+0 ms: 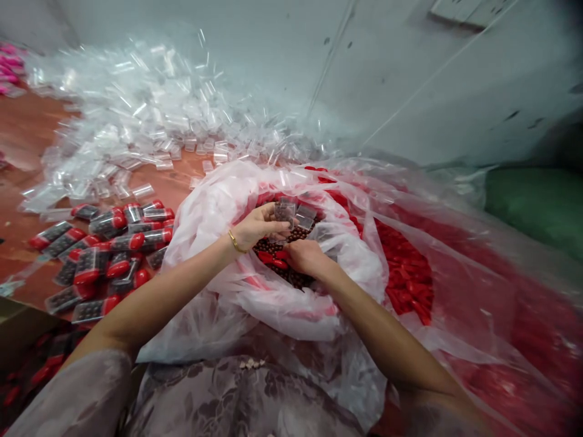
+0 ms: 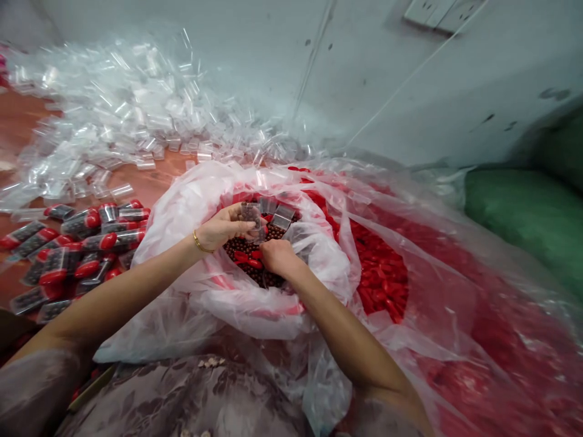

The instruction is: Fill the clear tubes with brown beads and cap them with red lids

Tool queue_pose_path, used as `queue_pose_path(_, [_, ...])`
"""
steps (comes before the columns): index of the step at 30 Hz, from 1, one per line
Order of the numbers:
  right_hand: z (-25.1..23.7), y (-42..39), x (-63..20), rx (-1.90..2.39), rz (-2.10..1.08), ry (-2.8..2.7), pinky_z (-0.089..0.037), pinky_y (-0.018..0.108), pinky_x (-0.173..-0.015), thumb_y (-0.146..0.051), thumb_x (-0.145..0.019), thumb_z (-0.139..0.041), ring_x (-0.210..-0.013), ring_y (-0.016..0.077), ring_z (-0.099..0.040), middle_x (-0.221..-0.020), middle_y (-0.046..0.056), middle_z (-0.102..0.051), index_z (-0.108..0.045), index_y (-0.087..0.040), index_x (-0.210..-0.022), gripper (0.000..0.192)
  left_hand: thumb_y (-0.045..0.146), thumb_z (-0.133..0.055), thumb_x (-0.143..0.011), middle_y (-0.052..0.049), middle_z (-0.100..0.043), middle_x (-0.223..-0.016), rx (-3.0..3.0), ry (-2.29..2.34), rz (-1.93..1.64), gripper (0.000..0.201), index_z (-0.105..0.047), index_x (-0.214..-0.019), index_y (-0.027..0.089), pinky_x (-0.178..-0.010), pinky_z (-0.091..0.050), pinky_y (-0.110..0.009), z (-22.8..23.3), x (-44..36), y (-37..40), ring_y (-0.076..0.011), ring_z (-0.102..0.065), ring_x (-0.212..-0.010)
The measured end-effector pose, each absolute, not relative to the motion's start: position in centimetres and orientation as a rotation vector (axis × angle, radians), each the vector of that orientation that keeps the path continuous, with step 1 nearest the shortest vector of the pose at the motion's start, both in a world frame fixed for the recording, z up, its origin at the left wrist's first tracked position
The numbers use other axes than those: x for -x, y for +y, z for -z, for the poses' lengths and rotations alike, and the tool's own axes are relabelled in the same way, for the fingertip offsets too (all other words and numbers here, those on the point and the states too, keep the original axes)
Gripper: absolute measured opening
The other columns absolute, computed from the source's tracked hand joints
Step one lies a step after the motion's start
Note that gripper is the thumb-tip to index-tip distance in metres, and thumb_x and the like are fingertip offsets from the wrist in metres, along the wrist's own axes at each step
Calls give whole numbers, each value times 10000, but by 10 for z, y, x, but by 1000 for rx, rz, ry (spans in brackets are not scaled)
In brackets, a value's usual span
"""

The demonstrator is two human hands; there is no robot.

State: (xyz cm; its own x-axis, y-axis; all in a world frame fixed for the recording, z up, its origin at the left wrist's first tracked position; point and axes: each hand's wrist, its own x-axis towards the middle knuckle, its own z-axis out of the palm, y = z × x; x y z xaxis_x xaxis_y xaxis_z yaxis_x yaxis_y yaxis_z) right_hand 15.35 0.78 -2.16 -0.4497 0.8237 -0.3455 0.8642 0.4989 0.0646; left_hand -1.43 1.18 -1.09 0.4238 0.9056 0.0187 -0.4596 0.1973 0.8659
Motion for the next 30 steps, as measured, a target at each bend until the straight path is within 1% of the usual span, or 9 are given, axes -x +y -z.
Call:
queue_pose_path(2, [20, 9, -160, -1437, 176, 2431, -440, 264, -672, -274, -845, -477, -850, 223, -673, -908, 103, -726, -694, -183, -901, 242, 248, -801, -584, -44, -678, -863, -999, 608, -1065, 453, -542, -937, 130, -652, -478, -235, 13, 14, 10, -112, -619, -697])
queue_pose_path(4, [18, 11, -169, -1572, 290, 2500, -429, 250, -649, -280, -847, -453, -804, 195, -662, -878, 61, -724, -681, -199, -961, 268, 200, -782, -590, -33, -667, -842, -1065, 638, -1098, 424, -541, -930, 124, -679, -467, -227, 15, 13, 9, -106, -608, -724])
queue_pose_path(6, [20, 14, -178, -1803, 581, 2629, -425, 245, -633, -314, -832, -464, -730, 172, -635, -822, 36, -709, -677, -189, -967, 281, 165, -750, -609, -28, -658, -845, -1123, 658, -1119, 376, -544, -921, 121, -715, -460, -226, 16, 13, 8, -104, -601, -756])
queue_pose_path(10, [25, 17, -187, -2132, 1342, 2794, -421, 244, -596, -419, -745, -570, -624, 138, -555, -699, 6, -648, -664, -151, -823, 294, 108, -667, -643, -13, -629, -841, -1260, 716, -1162, 293, -557, -915, 124, -756, -452, -238, 16, 10, 5, -103, -581, -776])
queue_pose_path(13, [24, 15, -185, -2202, 1593, 2803, -405, 234, -559, -421, -695, -640, -580, 115, -508, -627, -15, -599, -639, -152, -727, 271, 62, -617, -643, 3, -604, -823, -1400, 782, -1166, 265, -578, -897, 126, -759, -440, -230, 15, 7, 5, -97, -556, -773])
queue_pose_path(20, [-1, 7, -176, -2377, 1640, 2898, -397, 230, -483, -413, -713, -650, -495, 91, -461, -603, -29, -571, -657, -172, -772, 248, 73, -616, -643, 2, -593, -809, -1294, 746, -1126, 259, -549, -888, 124, -750, -441, -235, 15, 6, 7, -94, -552, -747])
queue_pose_path(22, [-7, 6, -173, -2288, 1513, 3030, -441, 246, -529, -392, -716, -654, -545, 108, -515, -646, -13, -613, -672, -181, -784, 222, 73, -623, -639, -1, -591, -815, -1292, 713, -1100, 270, -550, -894, 122, -750, -439, -235, 15, 7, 6, -94, -551, -750])
queue_pose_path(25, [-14, 6, -169, -2073, 1298, 3219, -497, 287, -664, -351, -729, -653, -694, 147, -603, -745, 14, -675, -690, -190, -798, 179, 69, -622, -636, -4, -586, -824, -1315, 708, -1088, 276, -557, -900, 117, -756, -436, -237, 16, 7, 5, -96, -551, -761])
queue_pose_path(30, [-18, 5, -168, -1866, 1285, 3231, -510, 323, -765, -370, -751, -648, -821, 175, -644, -894, 42, -713, -701, -191, -879, 226, 73, -611, -650, 1, -587, -810, -1402, 776, -1078, 252, -562, -891, 122, -756, -434, -245, 17, 6, 5, -109, -551, -769])
